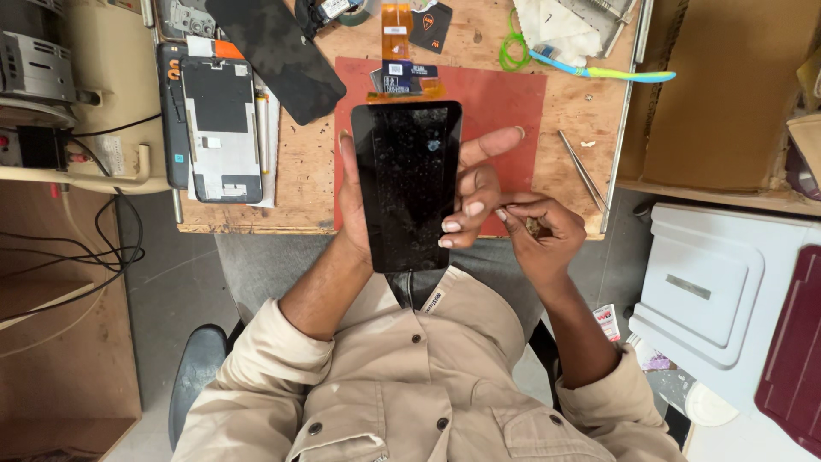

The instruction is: The person uses a small metal tool to scrape adhesive residue from the surface of a white rectangular electronic component. They then peel off a yellow protective film from a flexible ribbon cable attached to the component. Finally, the person picks up a black smartphone screen assembly and places it on the workbench.

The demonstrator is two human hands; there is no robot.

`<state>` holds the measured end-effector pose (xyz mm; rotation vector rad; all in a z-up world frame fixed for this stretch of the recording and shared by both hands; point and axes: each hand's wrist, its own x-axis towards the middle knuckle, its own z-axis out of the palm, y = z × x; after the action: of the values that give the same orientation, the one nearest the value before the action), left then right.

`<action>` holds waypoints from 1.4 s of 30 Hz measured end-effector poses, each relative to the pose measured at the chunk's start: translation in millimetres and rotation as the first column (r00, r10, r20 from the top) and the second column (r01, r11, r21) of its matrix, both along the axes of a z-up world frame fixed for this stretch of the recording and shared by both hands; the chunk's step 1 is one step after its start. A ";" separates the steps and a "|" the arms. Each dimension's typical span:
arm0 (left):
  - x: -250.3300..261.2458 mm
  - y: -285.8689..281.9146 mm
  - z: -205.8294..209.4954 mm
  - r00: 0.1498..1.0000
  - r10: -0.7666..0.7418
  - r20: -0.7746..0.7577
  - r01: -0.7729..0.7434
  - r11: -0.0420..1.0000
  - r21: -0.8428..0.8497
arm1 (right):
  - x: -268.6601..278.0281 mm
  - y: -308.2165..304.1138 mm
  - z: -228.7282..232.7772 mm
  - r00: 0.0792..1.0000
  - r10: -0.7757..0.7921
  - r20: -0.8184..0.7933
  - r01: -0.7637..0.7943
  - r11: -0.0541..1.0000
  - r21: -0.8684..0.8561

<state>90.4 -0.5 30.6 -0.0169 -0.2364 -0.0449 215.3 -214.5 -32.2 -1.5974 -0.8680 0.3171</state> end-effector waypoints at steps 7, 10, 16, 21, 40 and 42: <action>-0.6 1.0 -0.1 1.000 0.002 0.027 -0.002 1.000 -0.003 | -0.4 -8.6 -11.5 0.994 -0.077 -0.081 0.074 0.997 -0.032; 1.7 2.0 -1.6 0.999 0.053 0.015 -0.053 0.998 0.017 | -0.2 -11.1 -11.4 0.991 -0.097 -0.088 0.092 0.994 -0.060; 2.9 3.1 -0.7 0.993 0.110 -0.029 -0.109 0.994 0.030 | 1.6 -8.6 -8.2 0.996 -0.048 -0.080 0.044 0.998 -0.050; 1.7 3.1 -0.7 0.990 0.130 -0.055 -0.131 0.991 -0.003 | 2.6 -6.3 -5.4 0.996 -0.055 -0.076 0.049 0.996 -0.078; 3.1 -4.2 -26.0 0.878 0.432 -0.204 -0.416 0.901 0.121 | 4.0 -1.8 2.2 0.999 -0.038 0.003 0.038 0.992 -0.117; 4.6 -7.2 -39.8 0.748 0.592 -0.301 -0.485 0.796 0.362 | 4.2 -0.7 3.1 0.999 -0.038 -0.012 0.037 0.994 -0.102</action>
<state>94.9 -7.7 -9.2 0.3097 0.1902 0.5169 219.4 -215.1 -29.1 -1.7019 -0.8212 0.3505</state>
